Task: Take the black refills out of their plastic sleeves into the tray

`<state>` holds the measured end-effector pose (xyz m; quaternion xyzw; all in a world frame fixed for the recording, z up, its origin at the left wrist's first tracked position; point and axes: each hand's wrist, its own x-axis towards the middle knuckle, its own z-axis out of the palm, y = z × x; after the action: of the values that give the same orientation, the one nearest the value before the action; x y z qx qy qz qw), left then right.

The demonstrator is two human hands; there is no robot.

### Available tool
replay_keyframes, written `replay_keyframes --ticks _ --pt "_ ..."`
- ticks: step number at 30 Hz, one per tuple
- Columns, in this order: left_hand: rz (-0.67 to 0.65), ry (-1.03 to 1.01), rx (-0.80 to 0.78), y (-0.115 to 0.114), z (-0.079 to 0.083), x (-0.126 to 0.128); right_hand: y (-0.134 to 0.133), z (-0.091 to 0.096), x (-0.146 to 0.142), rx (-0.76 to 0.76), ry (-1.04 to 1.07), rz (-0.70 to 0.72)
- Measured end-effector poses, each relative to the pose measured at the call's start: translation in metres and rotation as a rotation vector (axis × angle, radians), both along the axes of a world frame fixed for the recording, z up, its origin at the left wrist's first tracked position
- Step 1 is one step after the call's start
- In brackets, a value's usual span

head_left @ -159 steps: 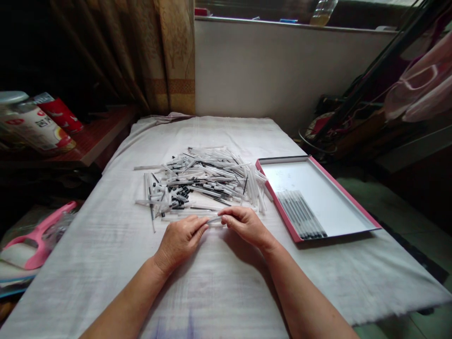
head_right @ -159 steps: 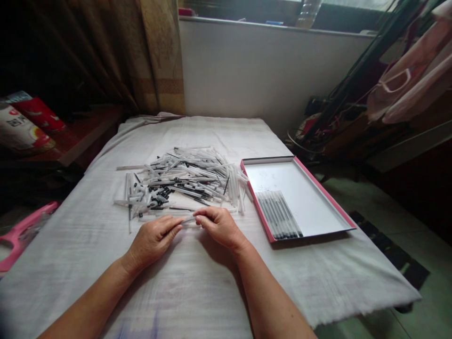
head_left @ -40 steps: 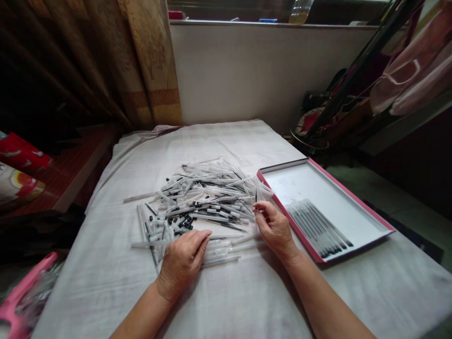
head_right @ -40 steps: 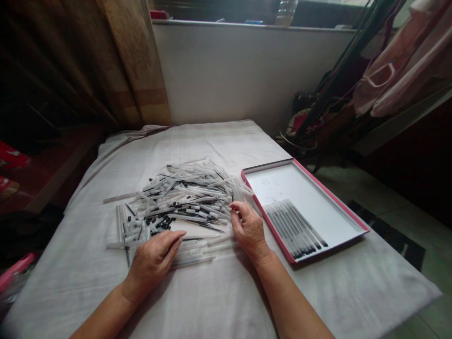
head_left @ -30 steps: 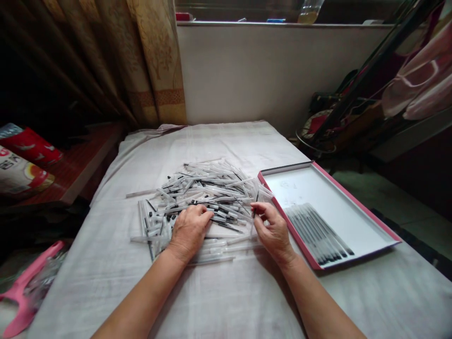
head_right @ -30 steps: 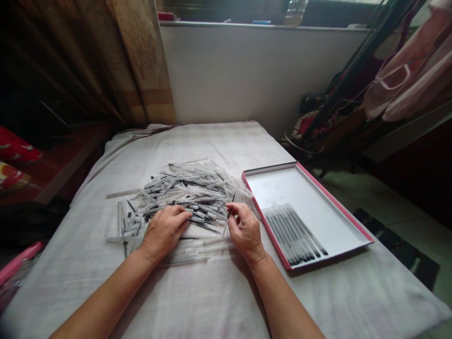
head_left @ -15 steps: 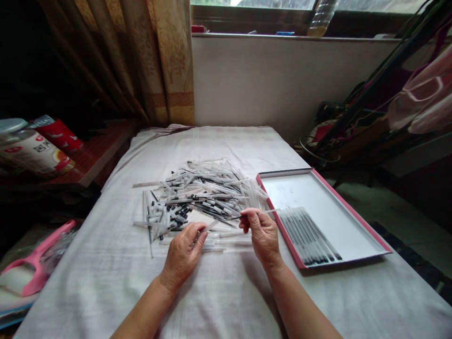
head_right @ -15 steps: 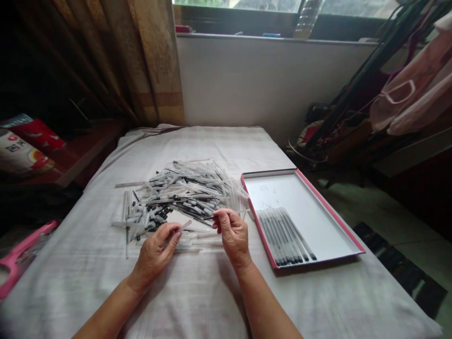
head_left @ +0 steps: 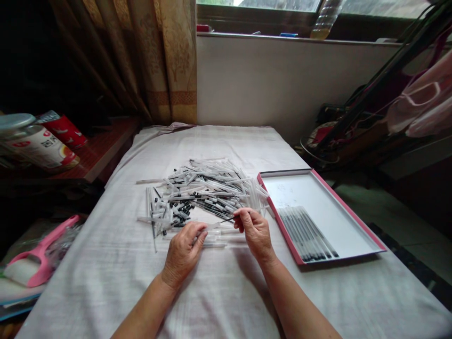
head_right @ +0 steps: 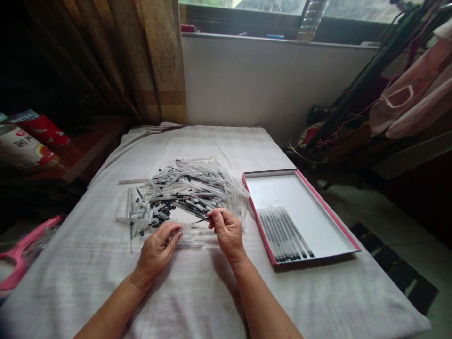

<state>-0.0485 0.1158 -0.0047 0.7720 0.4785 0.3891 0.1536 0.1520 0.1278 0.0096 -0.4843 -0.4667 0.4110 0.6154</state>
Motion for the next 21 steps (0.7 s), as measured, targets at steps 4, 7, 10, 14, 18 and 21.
replay_keyframes --ticks 4,7,10,14,18,21 --pt "-0.019 0.017 0.011 -0.003 0.004 0.002 -0.003 0.003 -0.005 0.020 -0.092 0.099" --pt "-0.035 -0.026 0.011 -0.006 0.004 0.003 -0.005 0.006 -0.015 0.061 -0.203 0.184" --pt "-0.018 -0.149 -0.064 -0.007 0.003 0.003 -0.006 0.007 -0.026 0.113 -0.288 0.255" --pt "0.063 -0.469 -0.314 -0.003 0.004 0.001 -0.004 0.004 -0.026 0.067 -0.355 0.268" --pt "0.170 -0.843 -0.488 0.005 0.011 -0.005 -0.002 0.002 -0.006 0.031 -0.481 0.170" --pt "0.239 -1.085 -0.543 0.013 0.014 -0.015 0.002 0.002 0.006 0.025 -0.572 0.110"
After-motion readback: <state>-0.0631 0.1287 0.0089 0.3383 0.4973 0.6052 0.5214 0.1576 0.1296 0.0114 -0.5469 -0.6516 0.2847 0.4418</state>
